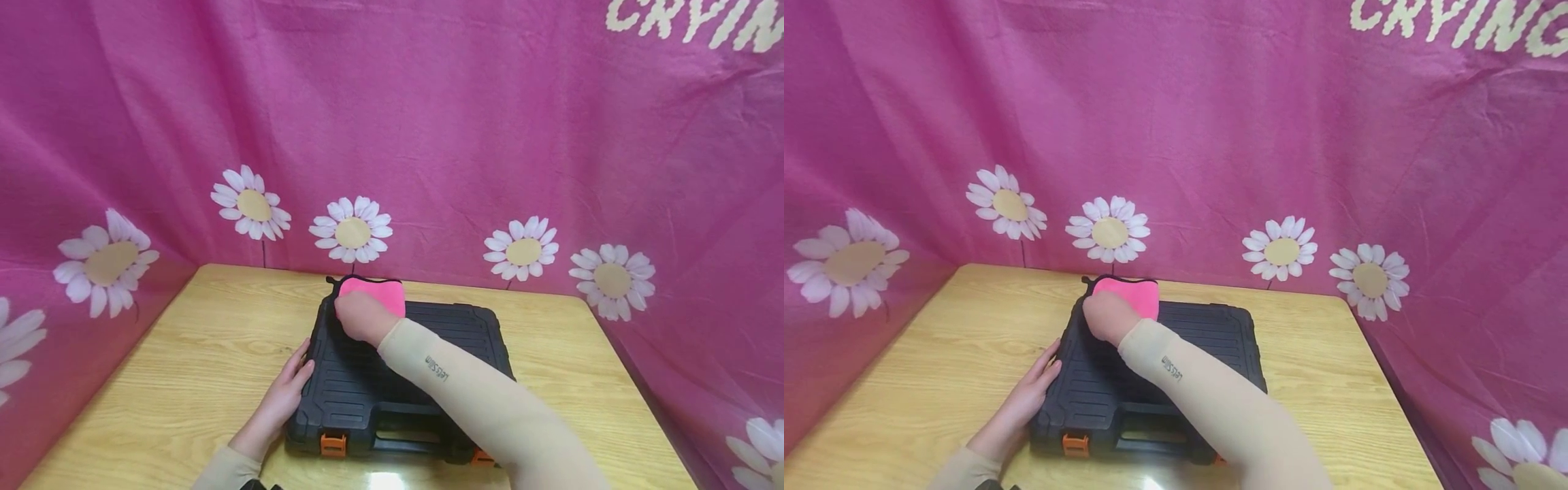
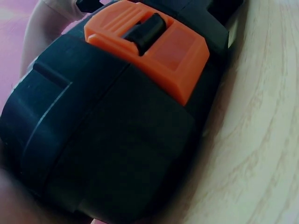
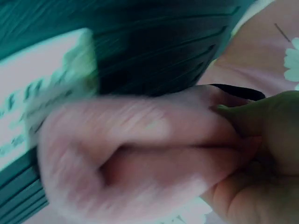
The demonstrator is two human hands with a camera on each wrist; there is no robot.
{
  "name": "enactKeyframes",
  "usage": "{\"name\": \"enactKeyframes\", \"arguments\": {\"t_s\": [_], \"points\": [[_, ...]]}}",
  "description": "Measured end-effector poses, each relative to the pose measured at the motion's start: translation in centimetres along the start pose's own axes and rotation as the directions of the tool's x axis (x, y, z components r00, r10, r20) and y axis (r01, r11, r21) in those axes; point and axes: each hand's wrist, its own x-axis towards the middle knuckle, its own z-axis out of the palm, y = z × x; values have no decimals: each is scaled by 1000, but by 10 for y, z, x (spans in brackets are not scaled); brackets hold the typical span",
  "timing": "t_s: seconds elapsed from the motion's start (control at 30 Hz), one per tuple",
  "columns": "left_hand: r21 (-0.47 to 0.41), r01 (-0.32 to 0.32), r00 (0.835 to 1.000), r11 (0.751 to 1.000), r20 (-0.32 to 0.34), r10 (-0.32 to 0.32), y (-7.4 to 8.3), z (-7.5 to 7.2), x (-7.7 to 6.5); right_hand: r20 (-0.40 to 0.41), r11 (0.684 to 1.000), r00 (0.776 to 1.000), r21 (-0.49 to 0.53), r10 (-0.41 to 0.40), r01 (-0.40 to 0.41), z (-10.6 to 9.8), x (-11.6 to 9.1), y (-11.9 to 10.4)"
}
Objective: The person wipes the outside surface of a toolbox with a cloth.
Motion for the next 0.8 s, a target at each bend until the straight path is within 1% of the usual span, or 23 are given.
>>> {"name": "enactKeyframes", "arguments": {"t_s": [0.1, 0.2, 0.37, 0.47, 0.63, 0.7, 0.8], "points": [[16, 4, 1000, 1000, -9, -4, 0, -1, -1, 19, 1000, 1000, -26, -17, 18, -2, -6, -7], [8, 0, 1000, 1000, -6, 0, 1, -1, -1, 12, 996, 999, -81, -40, 41, -2, -16, -14], [-32, -3, 1000, 999, -2, 3, 0, 1, 0, -15, 976, 994, -190, -109, 104, 0, -42, -27], [-49, -9, 1000, 999, 5, 9, 0, 1, -1, -14, 967, 987, -199, -162, 156, -1, -62, -35], [-49, -28, 1000, 998, 5, 29, 0, 2, 0, -58, 930, 965, -286, -258, 231, -3, -94, -48], [-30, -26, 1000, 999, -7, 25, 0, 2, 0, -75, 898, 951, -358, -299, 254, -3, -105, -52], [-12, -10, 1000, 1000, -23, 10, -1, 2, 0, -87, 860, 933, -425, -348, 281, -1, -117, -56]]}}
